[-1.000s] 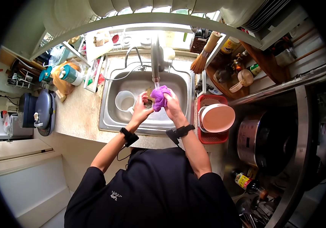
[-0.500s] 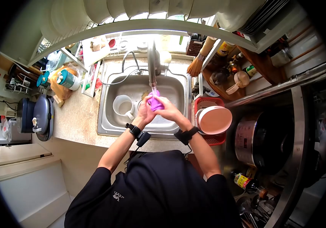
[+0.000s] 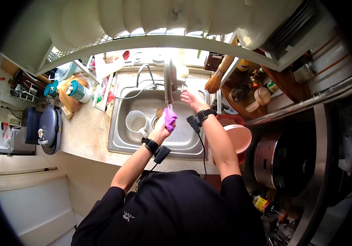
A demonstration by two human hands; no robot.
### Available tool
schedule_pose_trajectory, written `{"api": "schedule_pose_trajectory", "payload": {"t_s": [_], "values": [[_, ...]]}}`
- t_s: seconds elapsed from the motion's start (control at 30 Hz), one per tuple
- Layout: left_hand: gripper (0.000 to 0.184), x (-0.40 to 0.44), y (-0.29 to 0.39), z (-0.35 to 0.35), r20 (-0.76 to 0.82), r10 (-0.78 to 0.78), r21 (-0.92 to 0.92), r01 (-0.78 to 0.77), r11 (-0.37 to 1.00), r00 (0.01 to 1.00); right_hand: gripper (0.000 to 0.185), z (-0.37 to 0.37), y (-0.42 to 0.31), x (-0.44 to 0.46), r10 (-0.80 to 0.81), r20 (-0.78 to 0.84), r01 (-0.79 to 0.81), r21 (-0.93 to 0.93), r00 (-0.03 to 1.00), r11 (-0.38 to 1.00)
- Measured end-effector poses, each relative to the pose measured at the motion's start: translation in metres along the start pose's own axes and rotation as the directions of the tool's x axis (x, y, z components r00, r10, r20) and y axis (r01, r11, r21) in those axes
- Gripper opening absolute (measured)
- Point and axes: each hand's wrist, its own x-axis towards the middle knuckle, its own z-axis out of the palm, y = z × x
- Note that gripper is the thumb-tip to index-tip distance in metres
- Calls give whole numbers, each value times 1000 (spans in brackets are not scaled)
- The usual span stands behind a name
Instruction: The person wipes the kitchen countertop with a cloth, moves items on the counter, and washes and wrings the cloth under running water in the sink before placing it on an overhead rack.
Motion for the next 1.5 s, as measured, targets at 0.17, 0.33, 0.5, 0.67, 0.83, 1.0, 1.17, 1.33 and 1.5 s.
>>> {"api": "schedule_pose_trajectory", "payload": {"t_s": [0.17, 0.33, 0.5, 0.67, 0.83, 1.0, 1.17, 1.33, 1.5], "values": [[44, -5, -2, -4, -4, -43, -5, 43, 999, 999, 33, 0, -2, 15, 63, 67, -74, 171, 996, 983], [31, -13, 6, 6, 72, -113, 31, 111, 993, 991, 28, -12, 9, 35, 88, 107, -122, 366, 990, 923], [27, -5, 5, 0, 169, -134, -35, 142, 989, 977, 31, -12, -7, 23, 97, 147, -153, 438, 984, 886], [28, -52, 11, 40, 17, -208, -98, 208, 973, 978, 34, -9, -17, 8, 90, 124, -119, 251, 988, 960], [13, -46, 36, 15, 112, -320, 261, 283, 923, 941, 69, 14, 2, -50, -218, 293, 365, -739, 931, 566], [14, -60, 56, 17, 28, -302, 652, 212, 728, 953, 95, 37, 33, -135, -246, 740, 691, -672, 626, -265], [12, -58, 68, 16, 61, -301, 954, 34, 299, 952, 73, 41, 53, -121, -261, 685, 643, -729, 680, -236], [22, -54, 64, 15, 167, -217, 918, -232, -323, 962, 35, 47, 69, -120, -179, 632, 592, -772, 754, -234], [24, -32, 59, 0, 470, -132, 533, -400, -745, 873, 25, 49, 98, -103, -227, 365, 365, -930, 903, -43]]}}
